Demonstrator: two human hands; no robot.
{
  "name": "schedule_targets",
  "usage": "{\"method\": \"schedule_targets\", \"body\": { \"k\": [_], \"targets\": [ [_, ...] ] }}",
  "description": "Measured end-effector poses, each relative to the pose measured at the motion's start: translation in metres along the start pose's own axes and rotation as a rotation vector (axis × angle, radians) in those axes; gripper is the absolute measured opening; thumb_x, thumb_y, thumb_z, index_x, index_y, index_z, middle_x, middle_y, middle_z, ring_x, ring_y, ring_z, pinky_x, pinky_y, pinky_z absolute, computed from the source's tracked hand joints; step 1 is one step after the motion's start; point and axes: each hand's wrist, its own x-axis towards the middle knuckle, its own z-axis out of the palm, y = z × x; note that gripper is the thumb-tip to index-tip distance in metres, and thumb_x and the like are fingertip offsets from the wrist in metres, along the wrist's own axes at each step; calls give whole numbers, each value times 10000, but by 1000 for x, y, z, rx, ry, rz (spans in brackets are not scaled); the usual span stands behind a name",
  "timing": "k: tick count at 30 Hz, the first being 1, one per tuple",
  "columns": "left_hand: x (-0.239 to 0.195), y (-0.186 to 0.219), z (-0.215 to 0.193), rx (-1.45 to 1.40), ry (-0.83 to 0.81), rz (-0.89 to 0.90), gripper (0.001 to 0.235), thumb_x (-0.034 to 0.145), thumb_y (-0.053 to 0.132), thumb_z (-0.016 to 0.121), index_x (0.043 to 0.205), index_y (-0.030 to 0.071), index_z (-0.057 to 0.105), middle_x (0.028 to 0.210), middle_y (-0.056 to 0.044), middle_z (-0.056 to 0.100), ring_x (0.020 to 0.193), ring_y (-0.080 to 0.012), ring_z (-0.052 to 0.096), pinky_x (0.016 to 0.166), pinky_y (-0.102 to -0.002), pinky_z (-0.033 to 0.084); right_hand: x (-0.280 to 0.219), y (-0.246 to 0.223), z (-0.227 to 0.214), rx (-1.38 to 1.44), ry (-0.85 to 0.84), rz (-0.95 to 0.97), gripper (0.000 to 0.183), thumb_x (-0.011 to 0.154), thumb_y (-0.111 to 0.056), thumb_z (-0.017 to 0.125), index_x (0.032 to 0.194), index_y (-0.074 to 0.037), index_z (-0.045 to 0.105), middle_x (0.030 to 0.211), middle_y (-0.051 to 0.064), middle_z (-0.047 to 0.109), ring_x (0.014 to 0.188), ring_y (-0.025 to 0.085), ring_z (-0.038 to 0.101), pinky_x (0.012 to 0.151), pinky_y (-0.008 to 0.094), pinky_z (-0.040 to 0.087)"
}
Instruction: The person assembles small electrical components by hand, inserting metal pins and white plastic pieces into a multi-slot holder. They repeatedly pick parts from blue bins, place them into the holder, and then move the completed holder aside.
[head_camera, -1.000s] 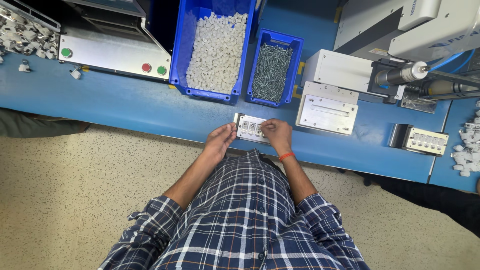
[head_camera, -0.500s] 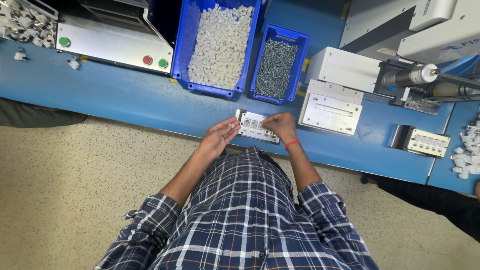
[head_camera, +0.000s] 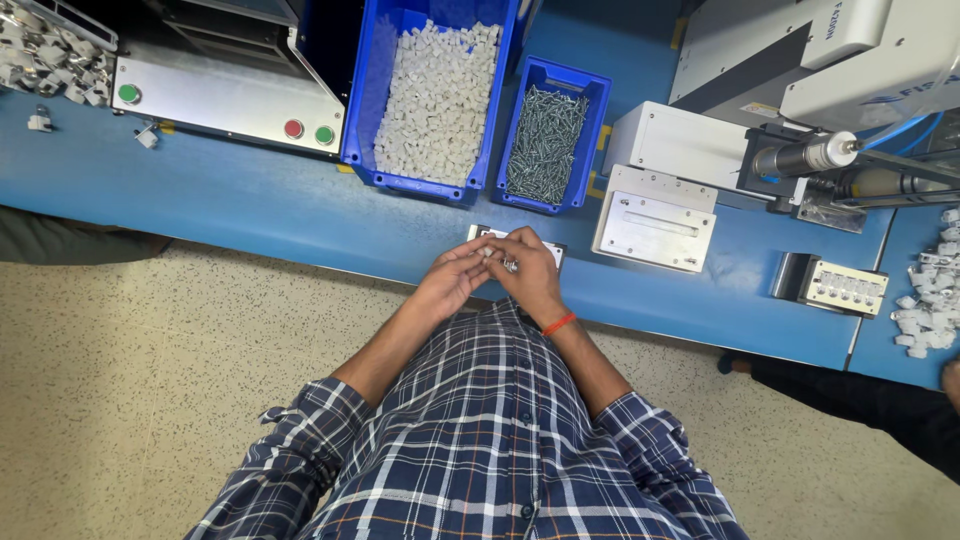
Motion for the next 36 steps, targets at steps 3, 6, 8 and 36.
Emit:
{"method": "schedule_targets", "body": {
  "k": [3, 6, 8, 36],
  "targets": [
    [3, -2, 6, -21, -15, -7, 414, 1072, 25, 521, 1480, -49, 521, 1263, -135, 637, 1143, -190, 649, 1049, -347, 542, -4, 7, 2, 19, 30, 19, 244, 856, -106, 803, 1096, -64, 782, 964, 97, 668, 809, 171, 682, 715, 296, 570],
    [5, -3, 9, 17, 56, -49, 384, 1045, 64, 500, 1418, -25, 523, 1263, -129, 662, 1158, -191, 670, 1039, -328, 564, -10, 26, 4, 87, 85, 119, 213, 888, -111, 792, 1095, -61, 786, 1005, 87, 723, 805, 147, 728, 709, 270, 580],
    [5, -2, 3, 92, 113, -47, 336, 1032, 91, 489, 1346, -12, 547, 1259, -133, 686, 1161, -196, 686, 1013, -329, 574, -9, 44, 2, 137, 97, 217, 209, 881, -105, 783, 1082, -50, 788, 983, 87, 745, 819, 137, 751, 720, 253, 600],
    [-32, 33, -2, 80, 32, -41, 476, 966, -40, 424, 1426, -167, 435, 1440, -301, 542, 1355, -321, 558, 1162, -401, 463, 30, 94, 13, -64, -248, 531, 196, 738, -174, 886, 909, -94, 830, 789, 87, 780, 671, 156, 744, 640, 298, 588]
  ]
}}
